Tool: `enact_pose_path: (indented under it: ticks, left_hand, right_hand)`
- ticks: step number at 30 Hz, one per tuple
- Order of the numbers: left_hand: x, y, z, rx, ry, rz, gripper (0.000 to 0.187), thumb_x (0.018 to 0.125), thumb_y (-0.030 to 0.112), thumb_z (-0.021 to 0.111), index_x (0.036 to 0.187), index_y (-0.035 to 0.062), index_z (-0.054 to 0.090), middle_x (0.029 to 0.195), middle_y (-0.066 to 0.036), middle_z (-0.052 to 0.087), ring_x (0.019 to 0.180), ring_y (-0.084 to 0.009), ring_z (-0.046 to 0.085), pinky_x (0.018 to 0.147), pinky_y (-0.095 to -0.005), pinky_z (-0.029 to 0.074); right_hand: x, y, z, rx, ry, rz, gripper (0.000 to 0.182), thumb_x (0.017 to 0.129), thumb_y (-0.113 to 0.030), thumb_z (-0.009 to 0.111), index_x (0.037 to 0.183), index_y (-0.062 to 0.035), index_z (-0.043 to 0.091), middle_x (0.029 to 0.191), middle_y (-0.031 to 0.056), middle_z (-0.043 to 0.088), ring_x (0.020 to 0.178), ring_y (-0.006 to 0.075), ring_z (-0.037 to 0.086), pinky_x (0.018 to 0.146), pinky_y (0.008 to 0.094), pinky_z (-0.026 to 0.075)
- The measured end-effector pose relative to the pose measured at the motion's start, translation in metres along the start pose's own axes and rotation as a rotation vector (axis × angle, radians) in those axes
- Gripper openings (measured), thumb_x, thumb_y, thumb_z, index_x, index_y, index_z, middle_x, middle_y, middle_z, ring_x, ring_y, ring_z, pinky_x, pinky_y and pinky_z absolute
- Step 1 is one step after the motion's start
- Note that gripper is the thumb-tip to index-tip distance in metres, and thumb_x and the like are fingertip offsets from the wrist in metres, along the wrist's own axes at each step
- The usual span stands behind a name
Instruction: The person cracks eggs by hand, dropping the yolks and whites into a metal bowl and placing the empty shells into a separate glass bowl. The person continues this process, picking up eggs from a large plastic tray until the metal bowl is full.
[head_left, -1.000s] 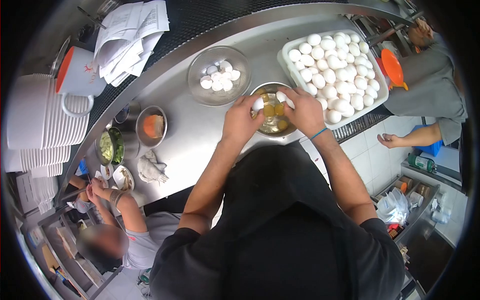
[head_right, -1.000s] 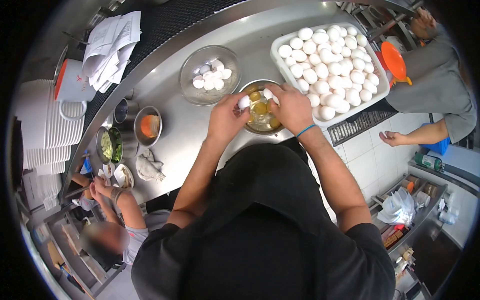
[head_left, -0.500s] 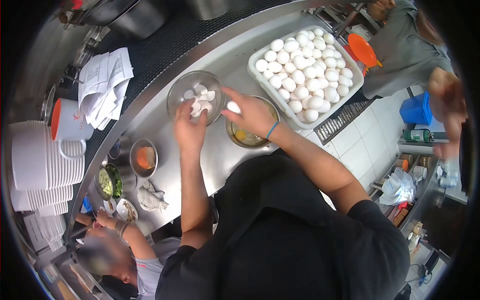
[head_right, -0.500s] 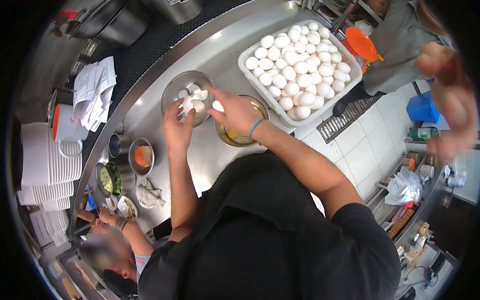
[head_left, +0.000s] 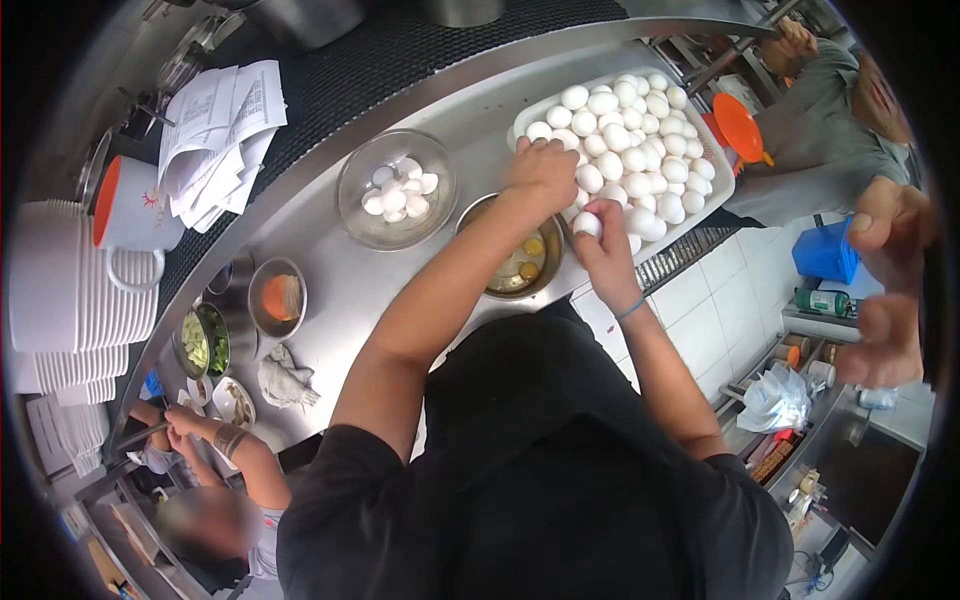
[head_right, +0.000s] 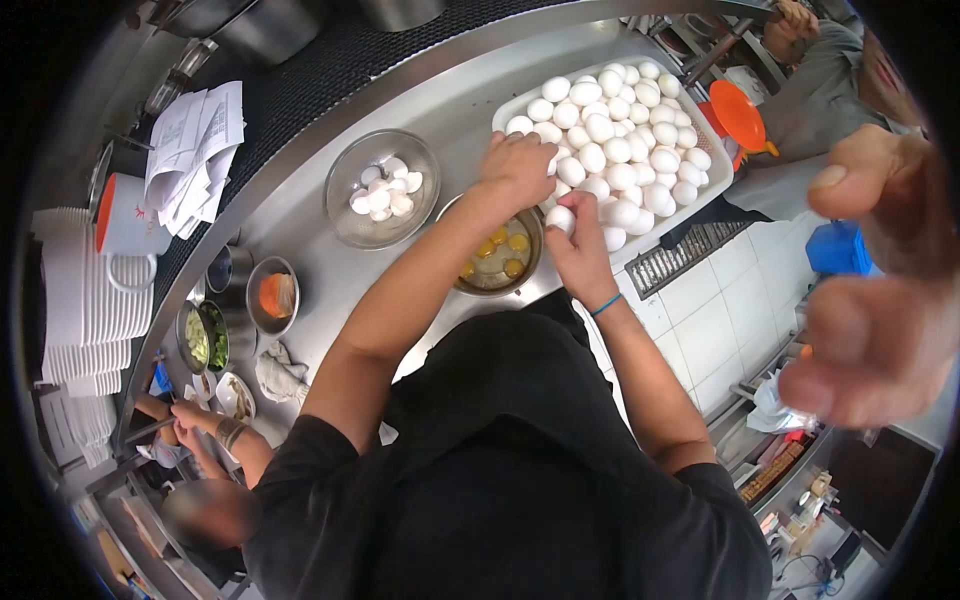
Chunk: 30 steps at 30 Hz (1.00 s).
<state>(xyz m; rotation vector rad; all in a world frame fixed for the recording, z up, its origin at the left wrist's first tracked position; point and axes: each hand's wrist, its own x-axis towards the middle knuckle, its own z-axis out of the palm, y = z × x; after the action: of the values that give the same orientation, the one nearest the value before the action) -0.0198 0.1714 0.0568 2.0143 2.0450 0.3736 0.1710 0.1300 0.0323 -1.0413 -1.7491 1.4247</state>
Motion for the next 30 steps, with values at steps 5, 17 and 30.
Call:
enact_pose_path:
  ticks: [5,17,30]
  left_hand:
    - [0.025,0.002,0.015,0.123,-0.105,-0.085,0.043,0.088,0.033,0.079,0.125,0.0112,0.076,0.129,-0.017,0.073,0.126,-0.0321,0.068,0.113,-0.0521,0.043]
    - [-0.082,0.000,-0.019,-0.705,0.472,-0.117,0.047,0.082,0.017,0.096,0.112,0.0038,0.063,0.101,-0.010,0.071,0.085,-0.0203,0.073,0.074,-0.0343,0.060]
    - [-0.133,-0.027,0.020,-0.720,0.553,-0.191,0.051,0.082,0.012,0.096,0.120,0.0033,0.063,0.111,-0.010,0.072,0.098,-0.0216,0.075,0.082,-0.0360,0.063]
  right_hand:
    - [-0.008,-0.014,-0.007,-0.096,-0.007,0.077,0.044,0.098,-0.009,0.064,0.141,-0.0057,0.056,0.118,0.0112,0.062,0.093,0.0162,0.058,0.077,0.0318,0.052]
    - [0.023,-0.116,-0.001,-0.136,0.356,-0.600,0.054,0.099,-0.011,0.078,0.150,-0.0007,0.061,0.133,0.0153,0.067,0.116,0.0252,0.067,0.096,0.0371,0.055]
    - [0.031,-0.057,0.034,0.045,-0.008,-0.077,0.039,0.102,-0.017,0.073,0.137,-0.0008,0.066,0.115,0.0087,0.072,0.093,0.0145,0.066,0.083,0.0308,0.056]
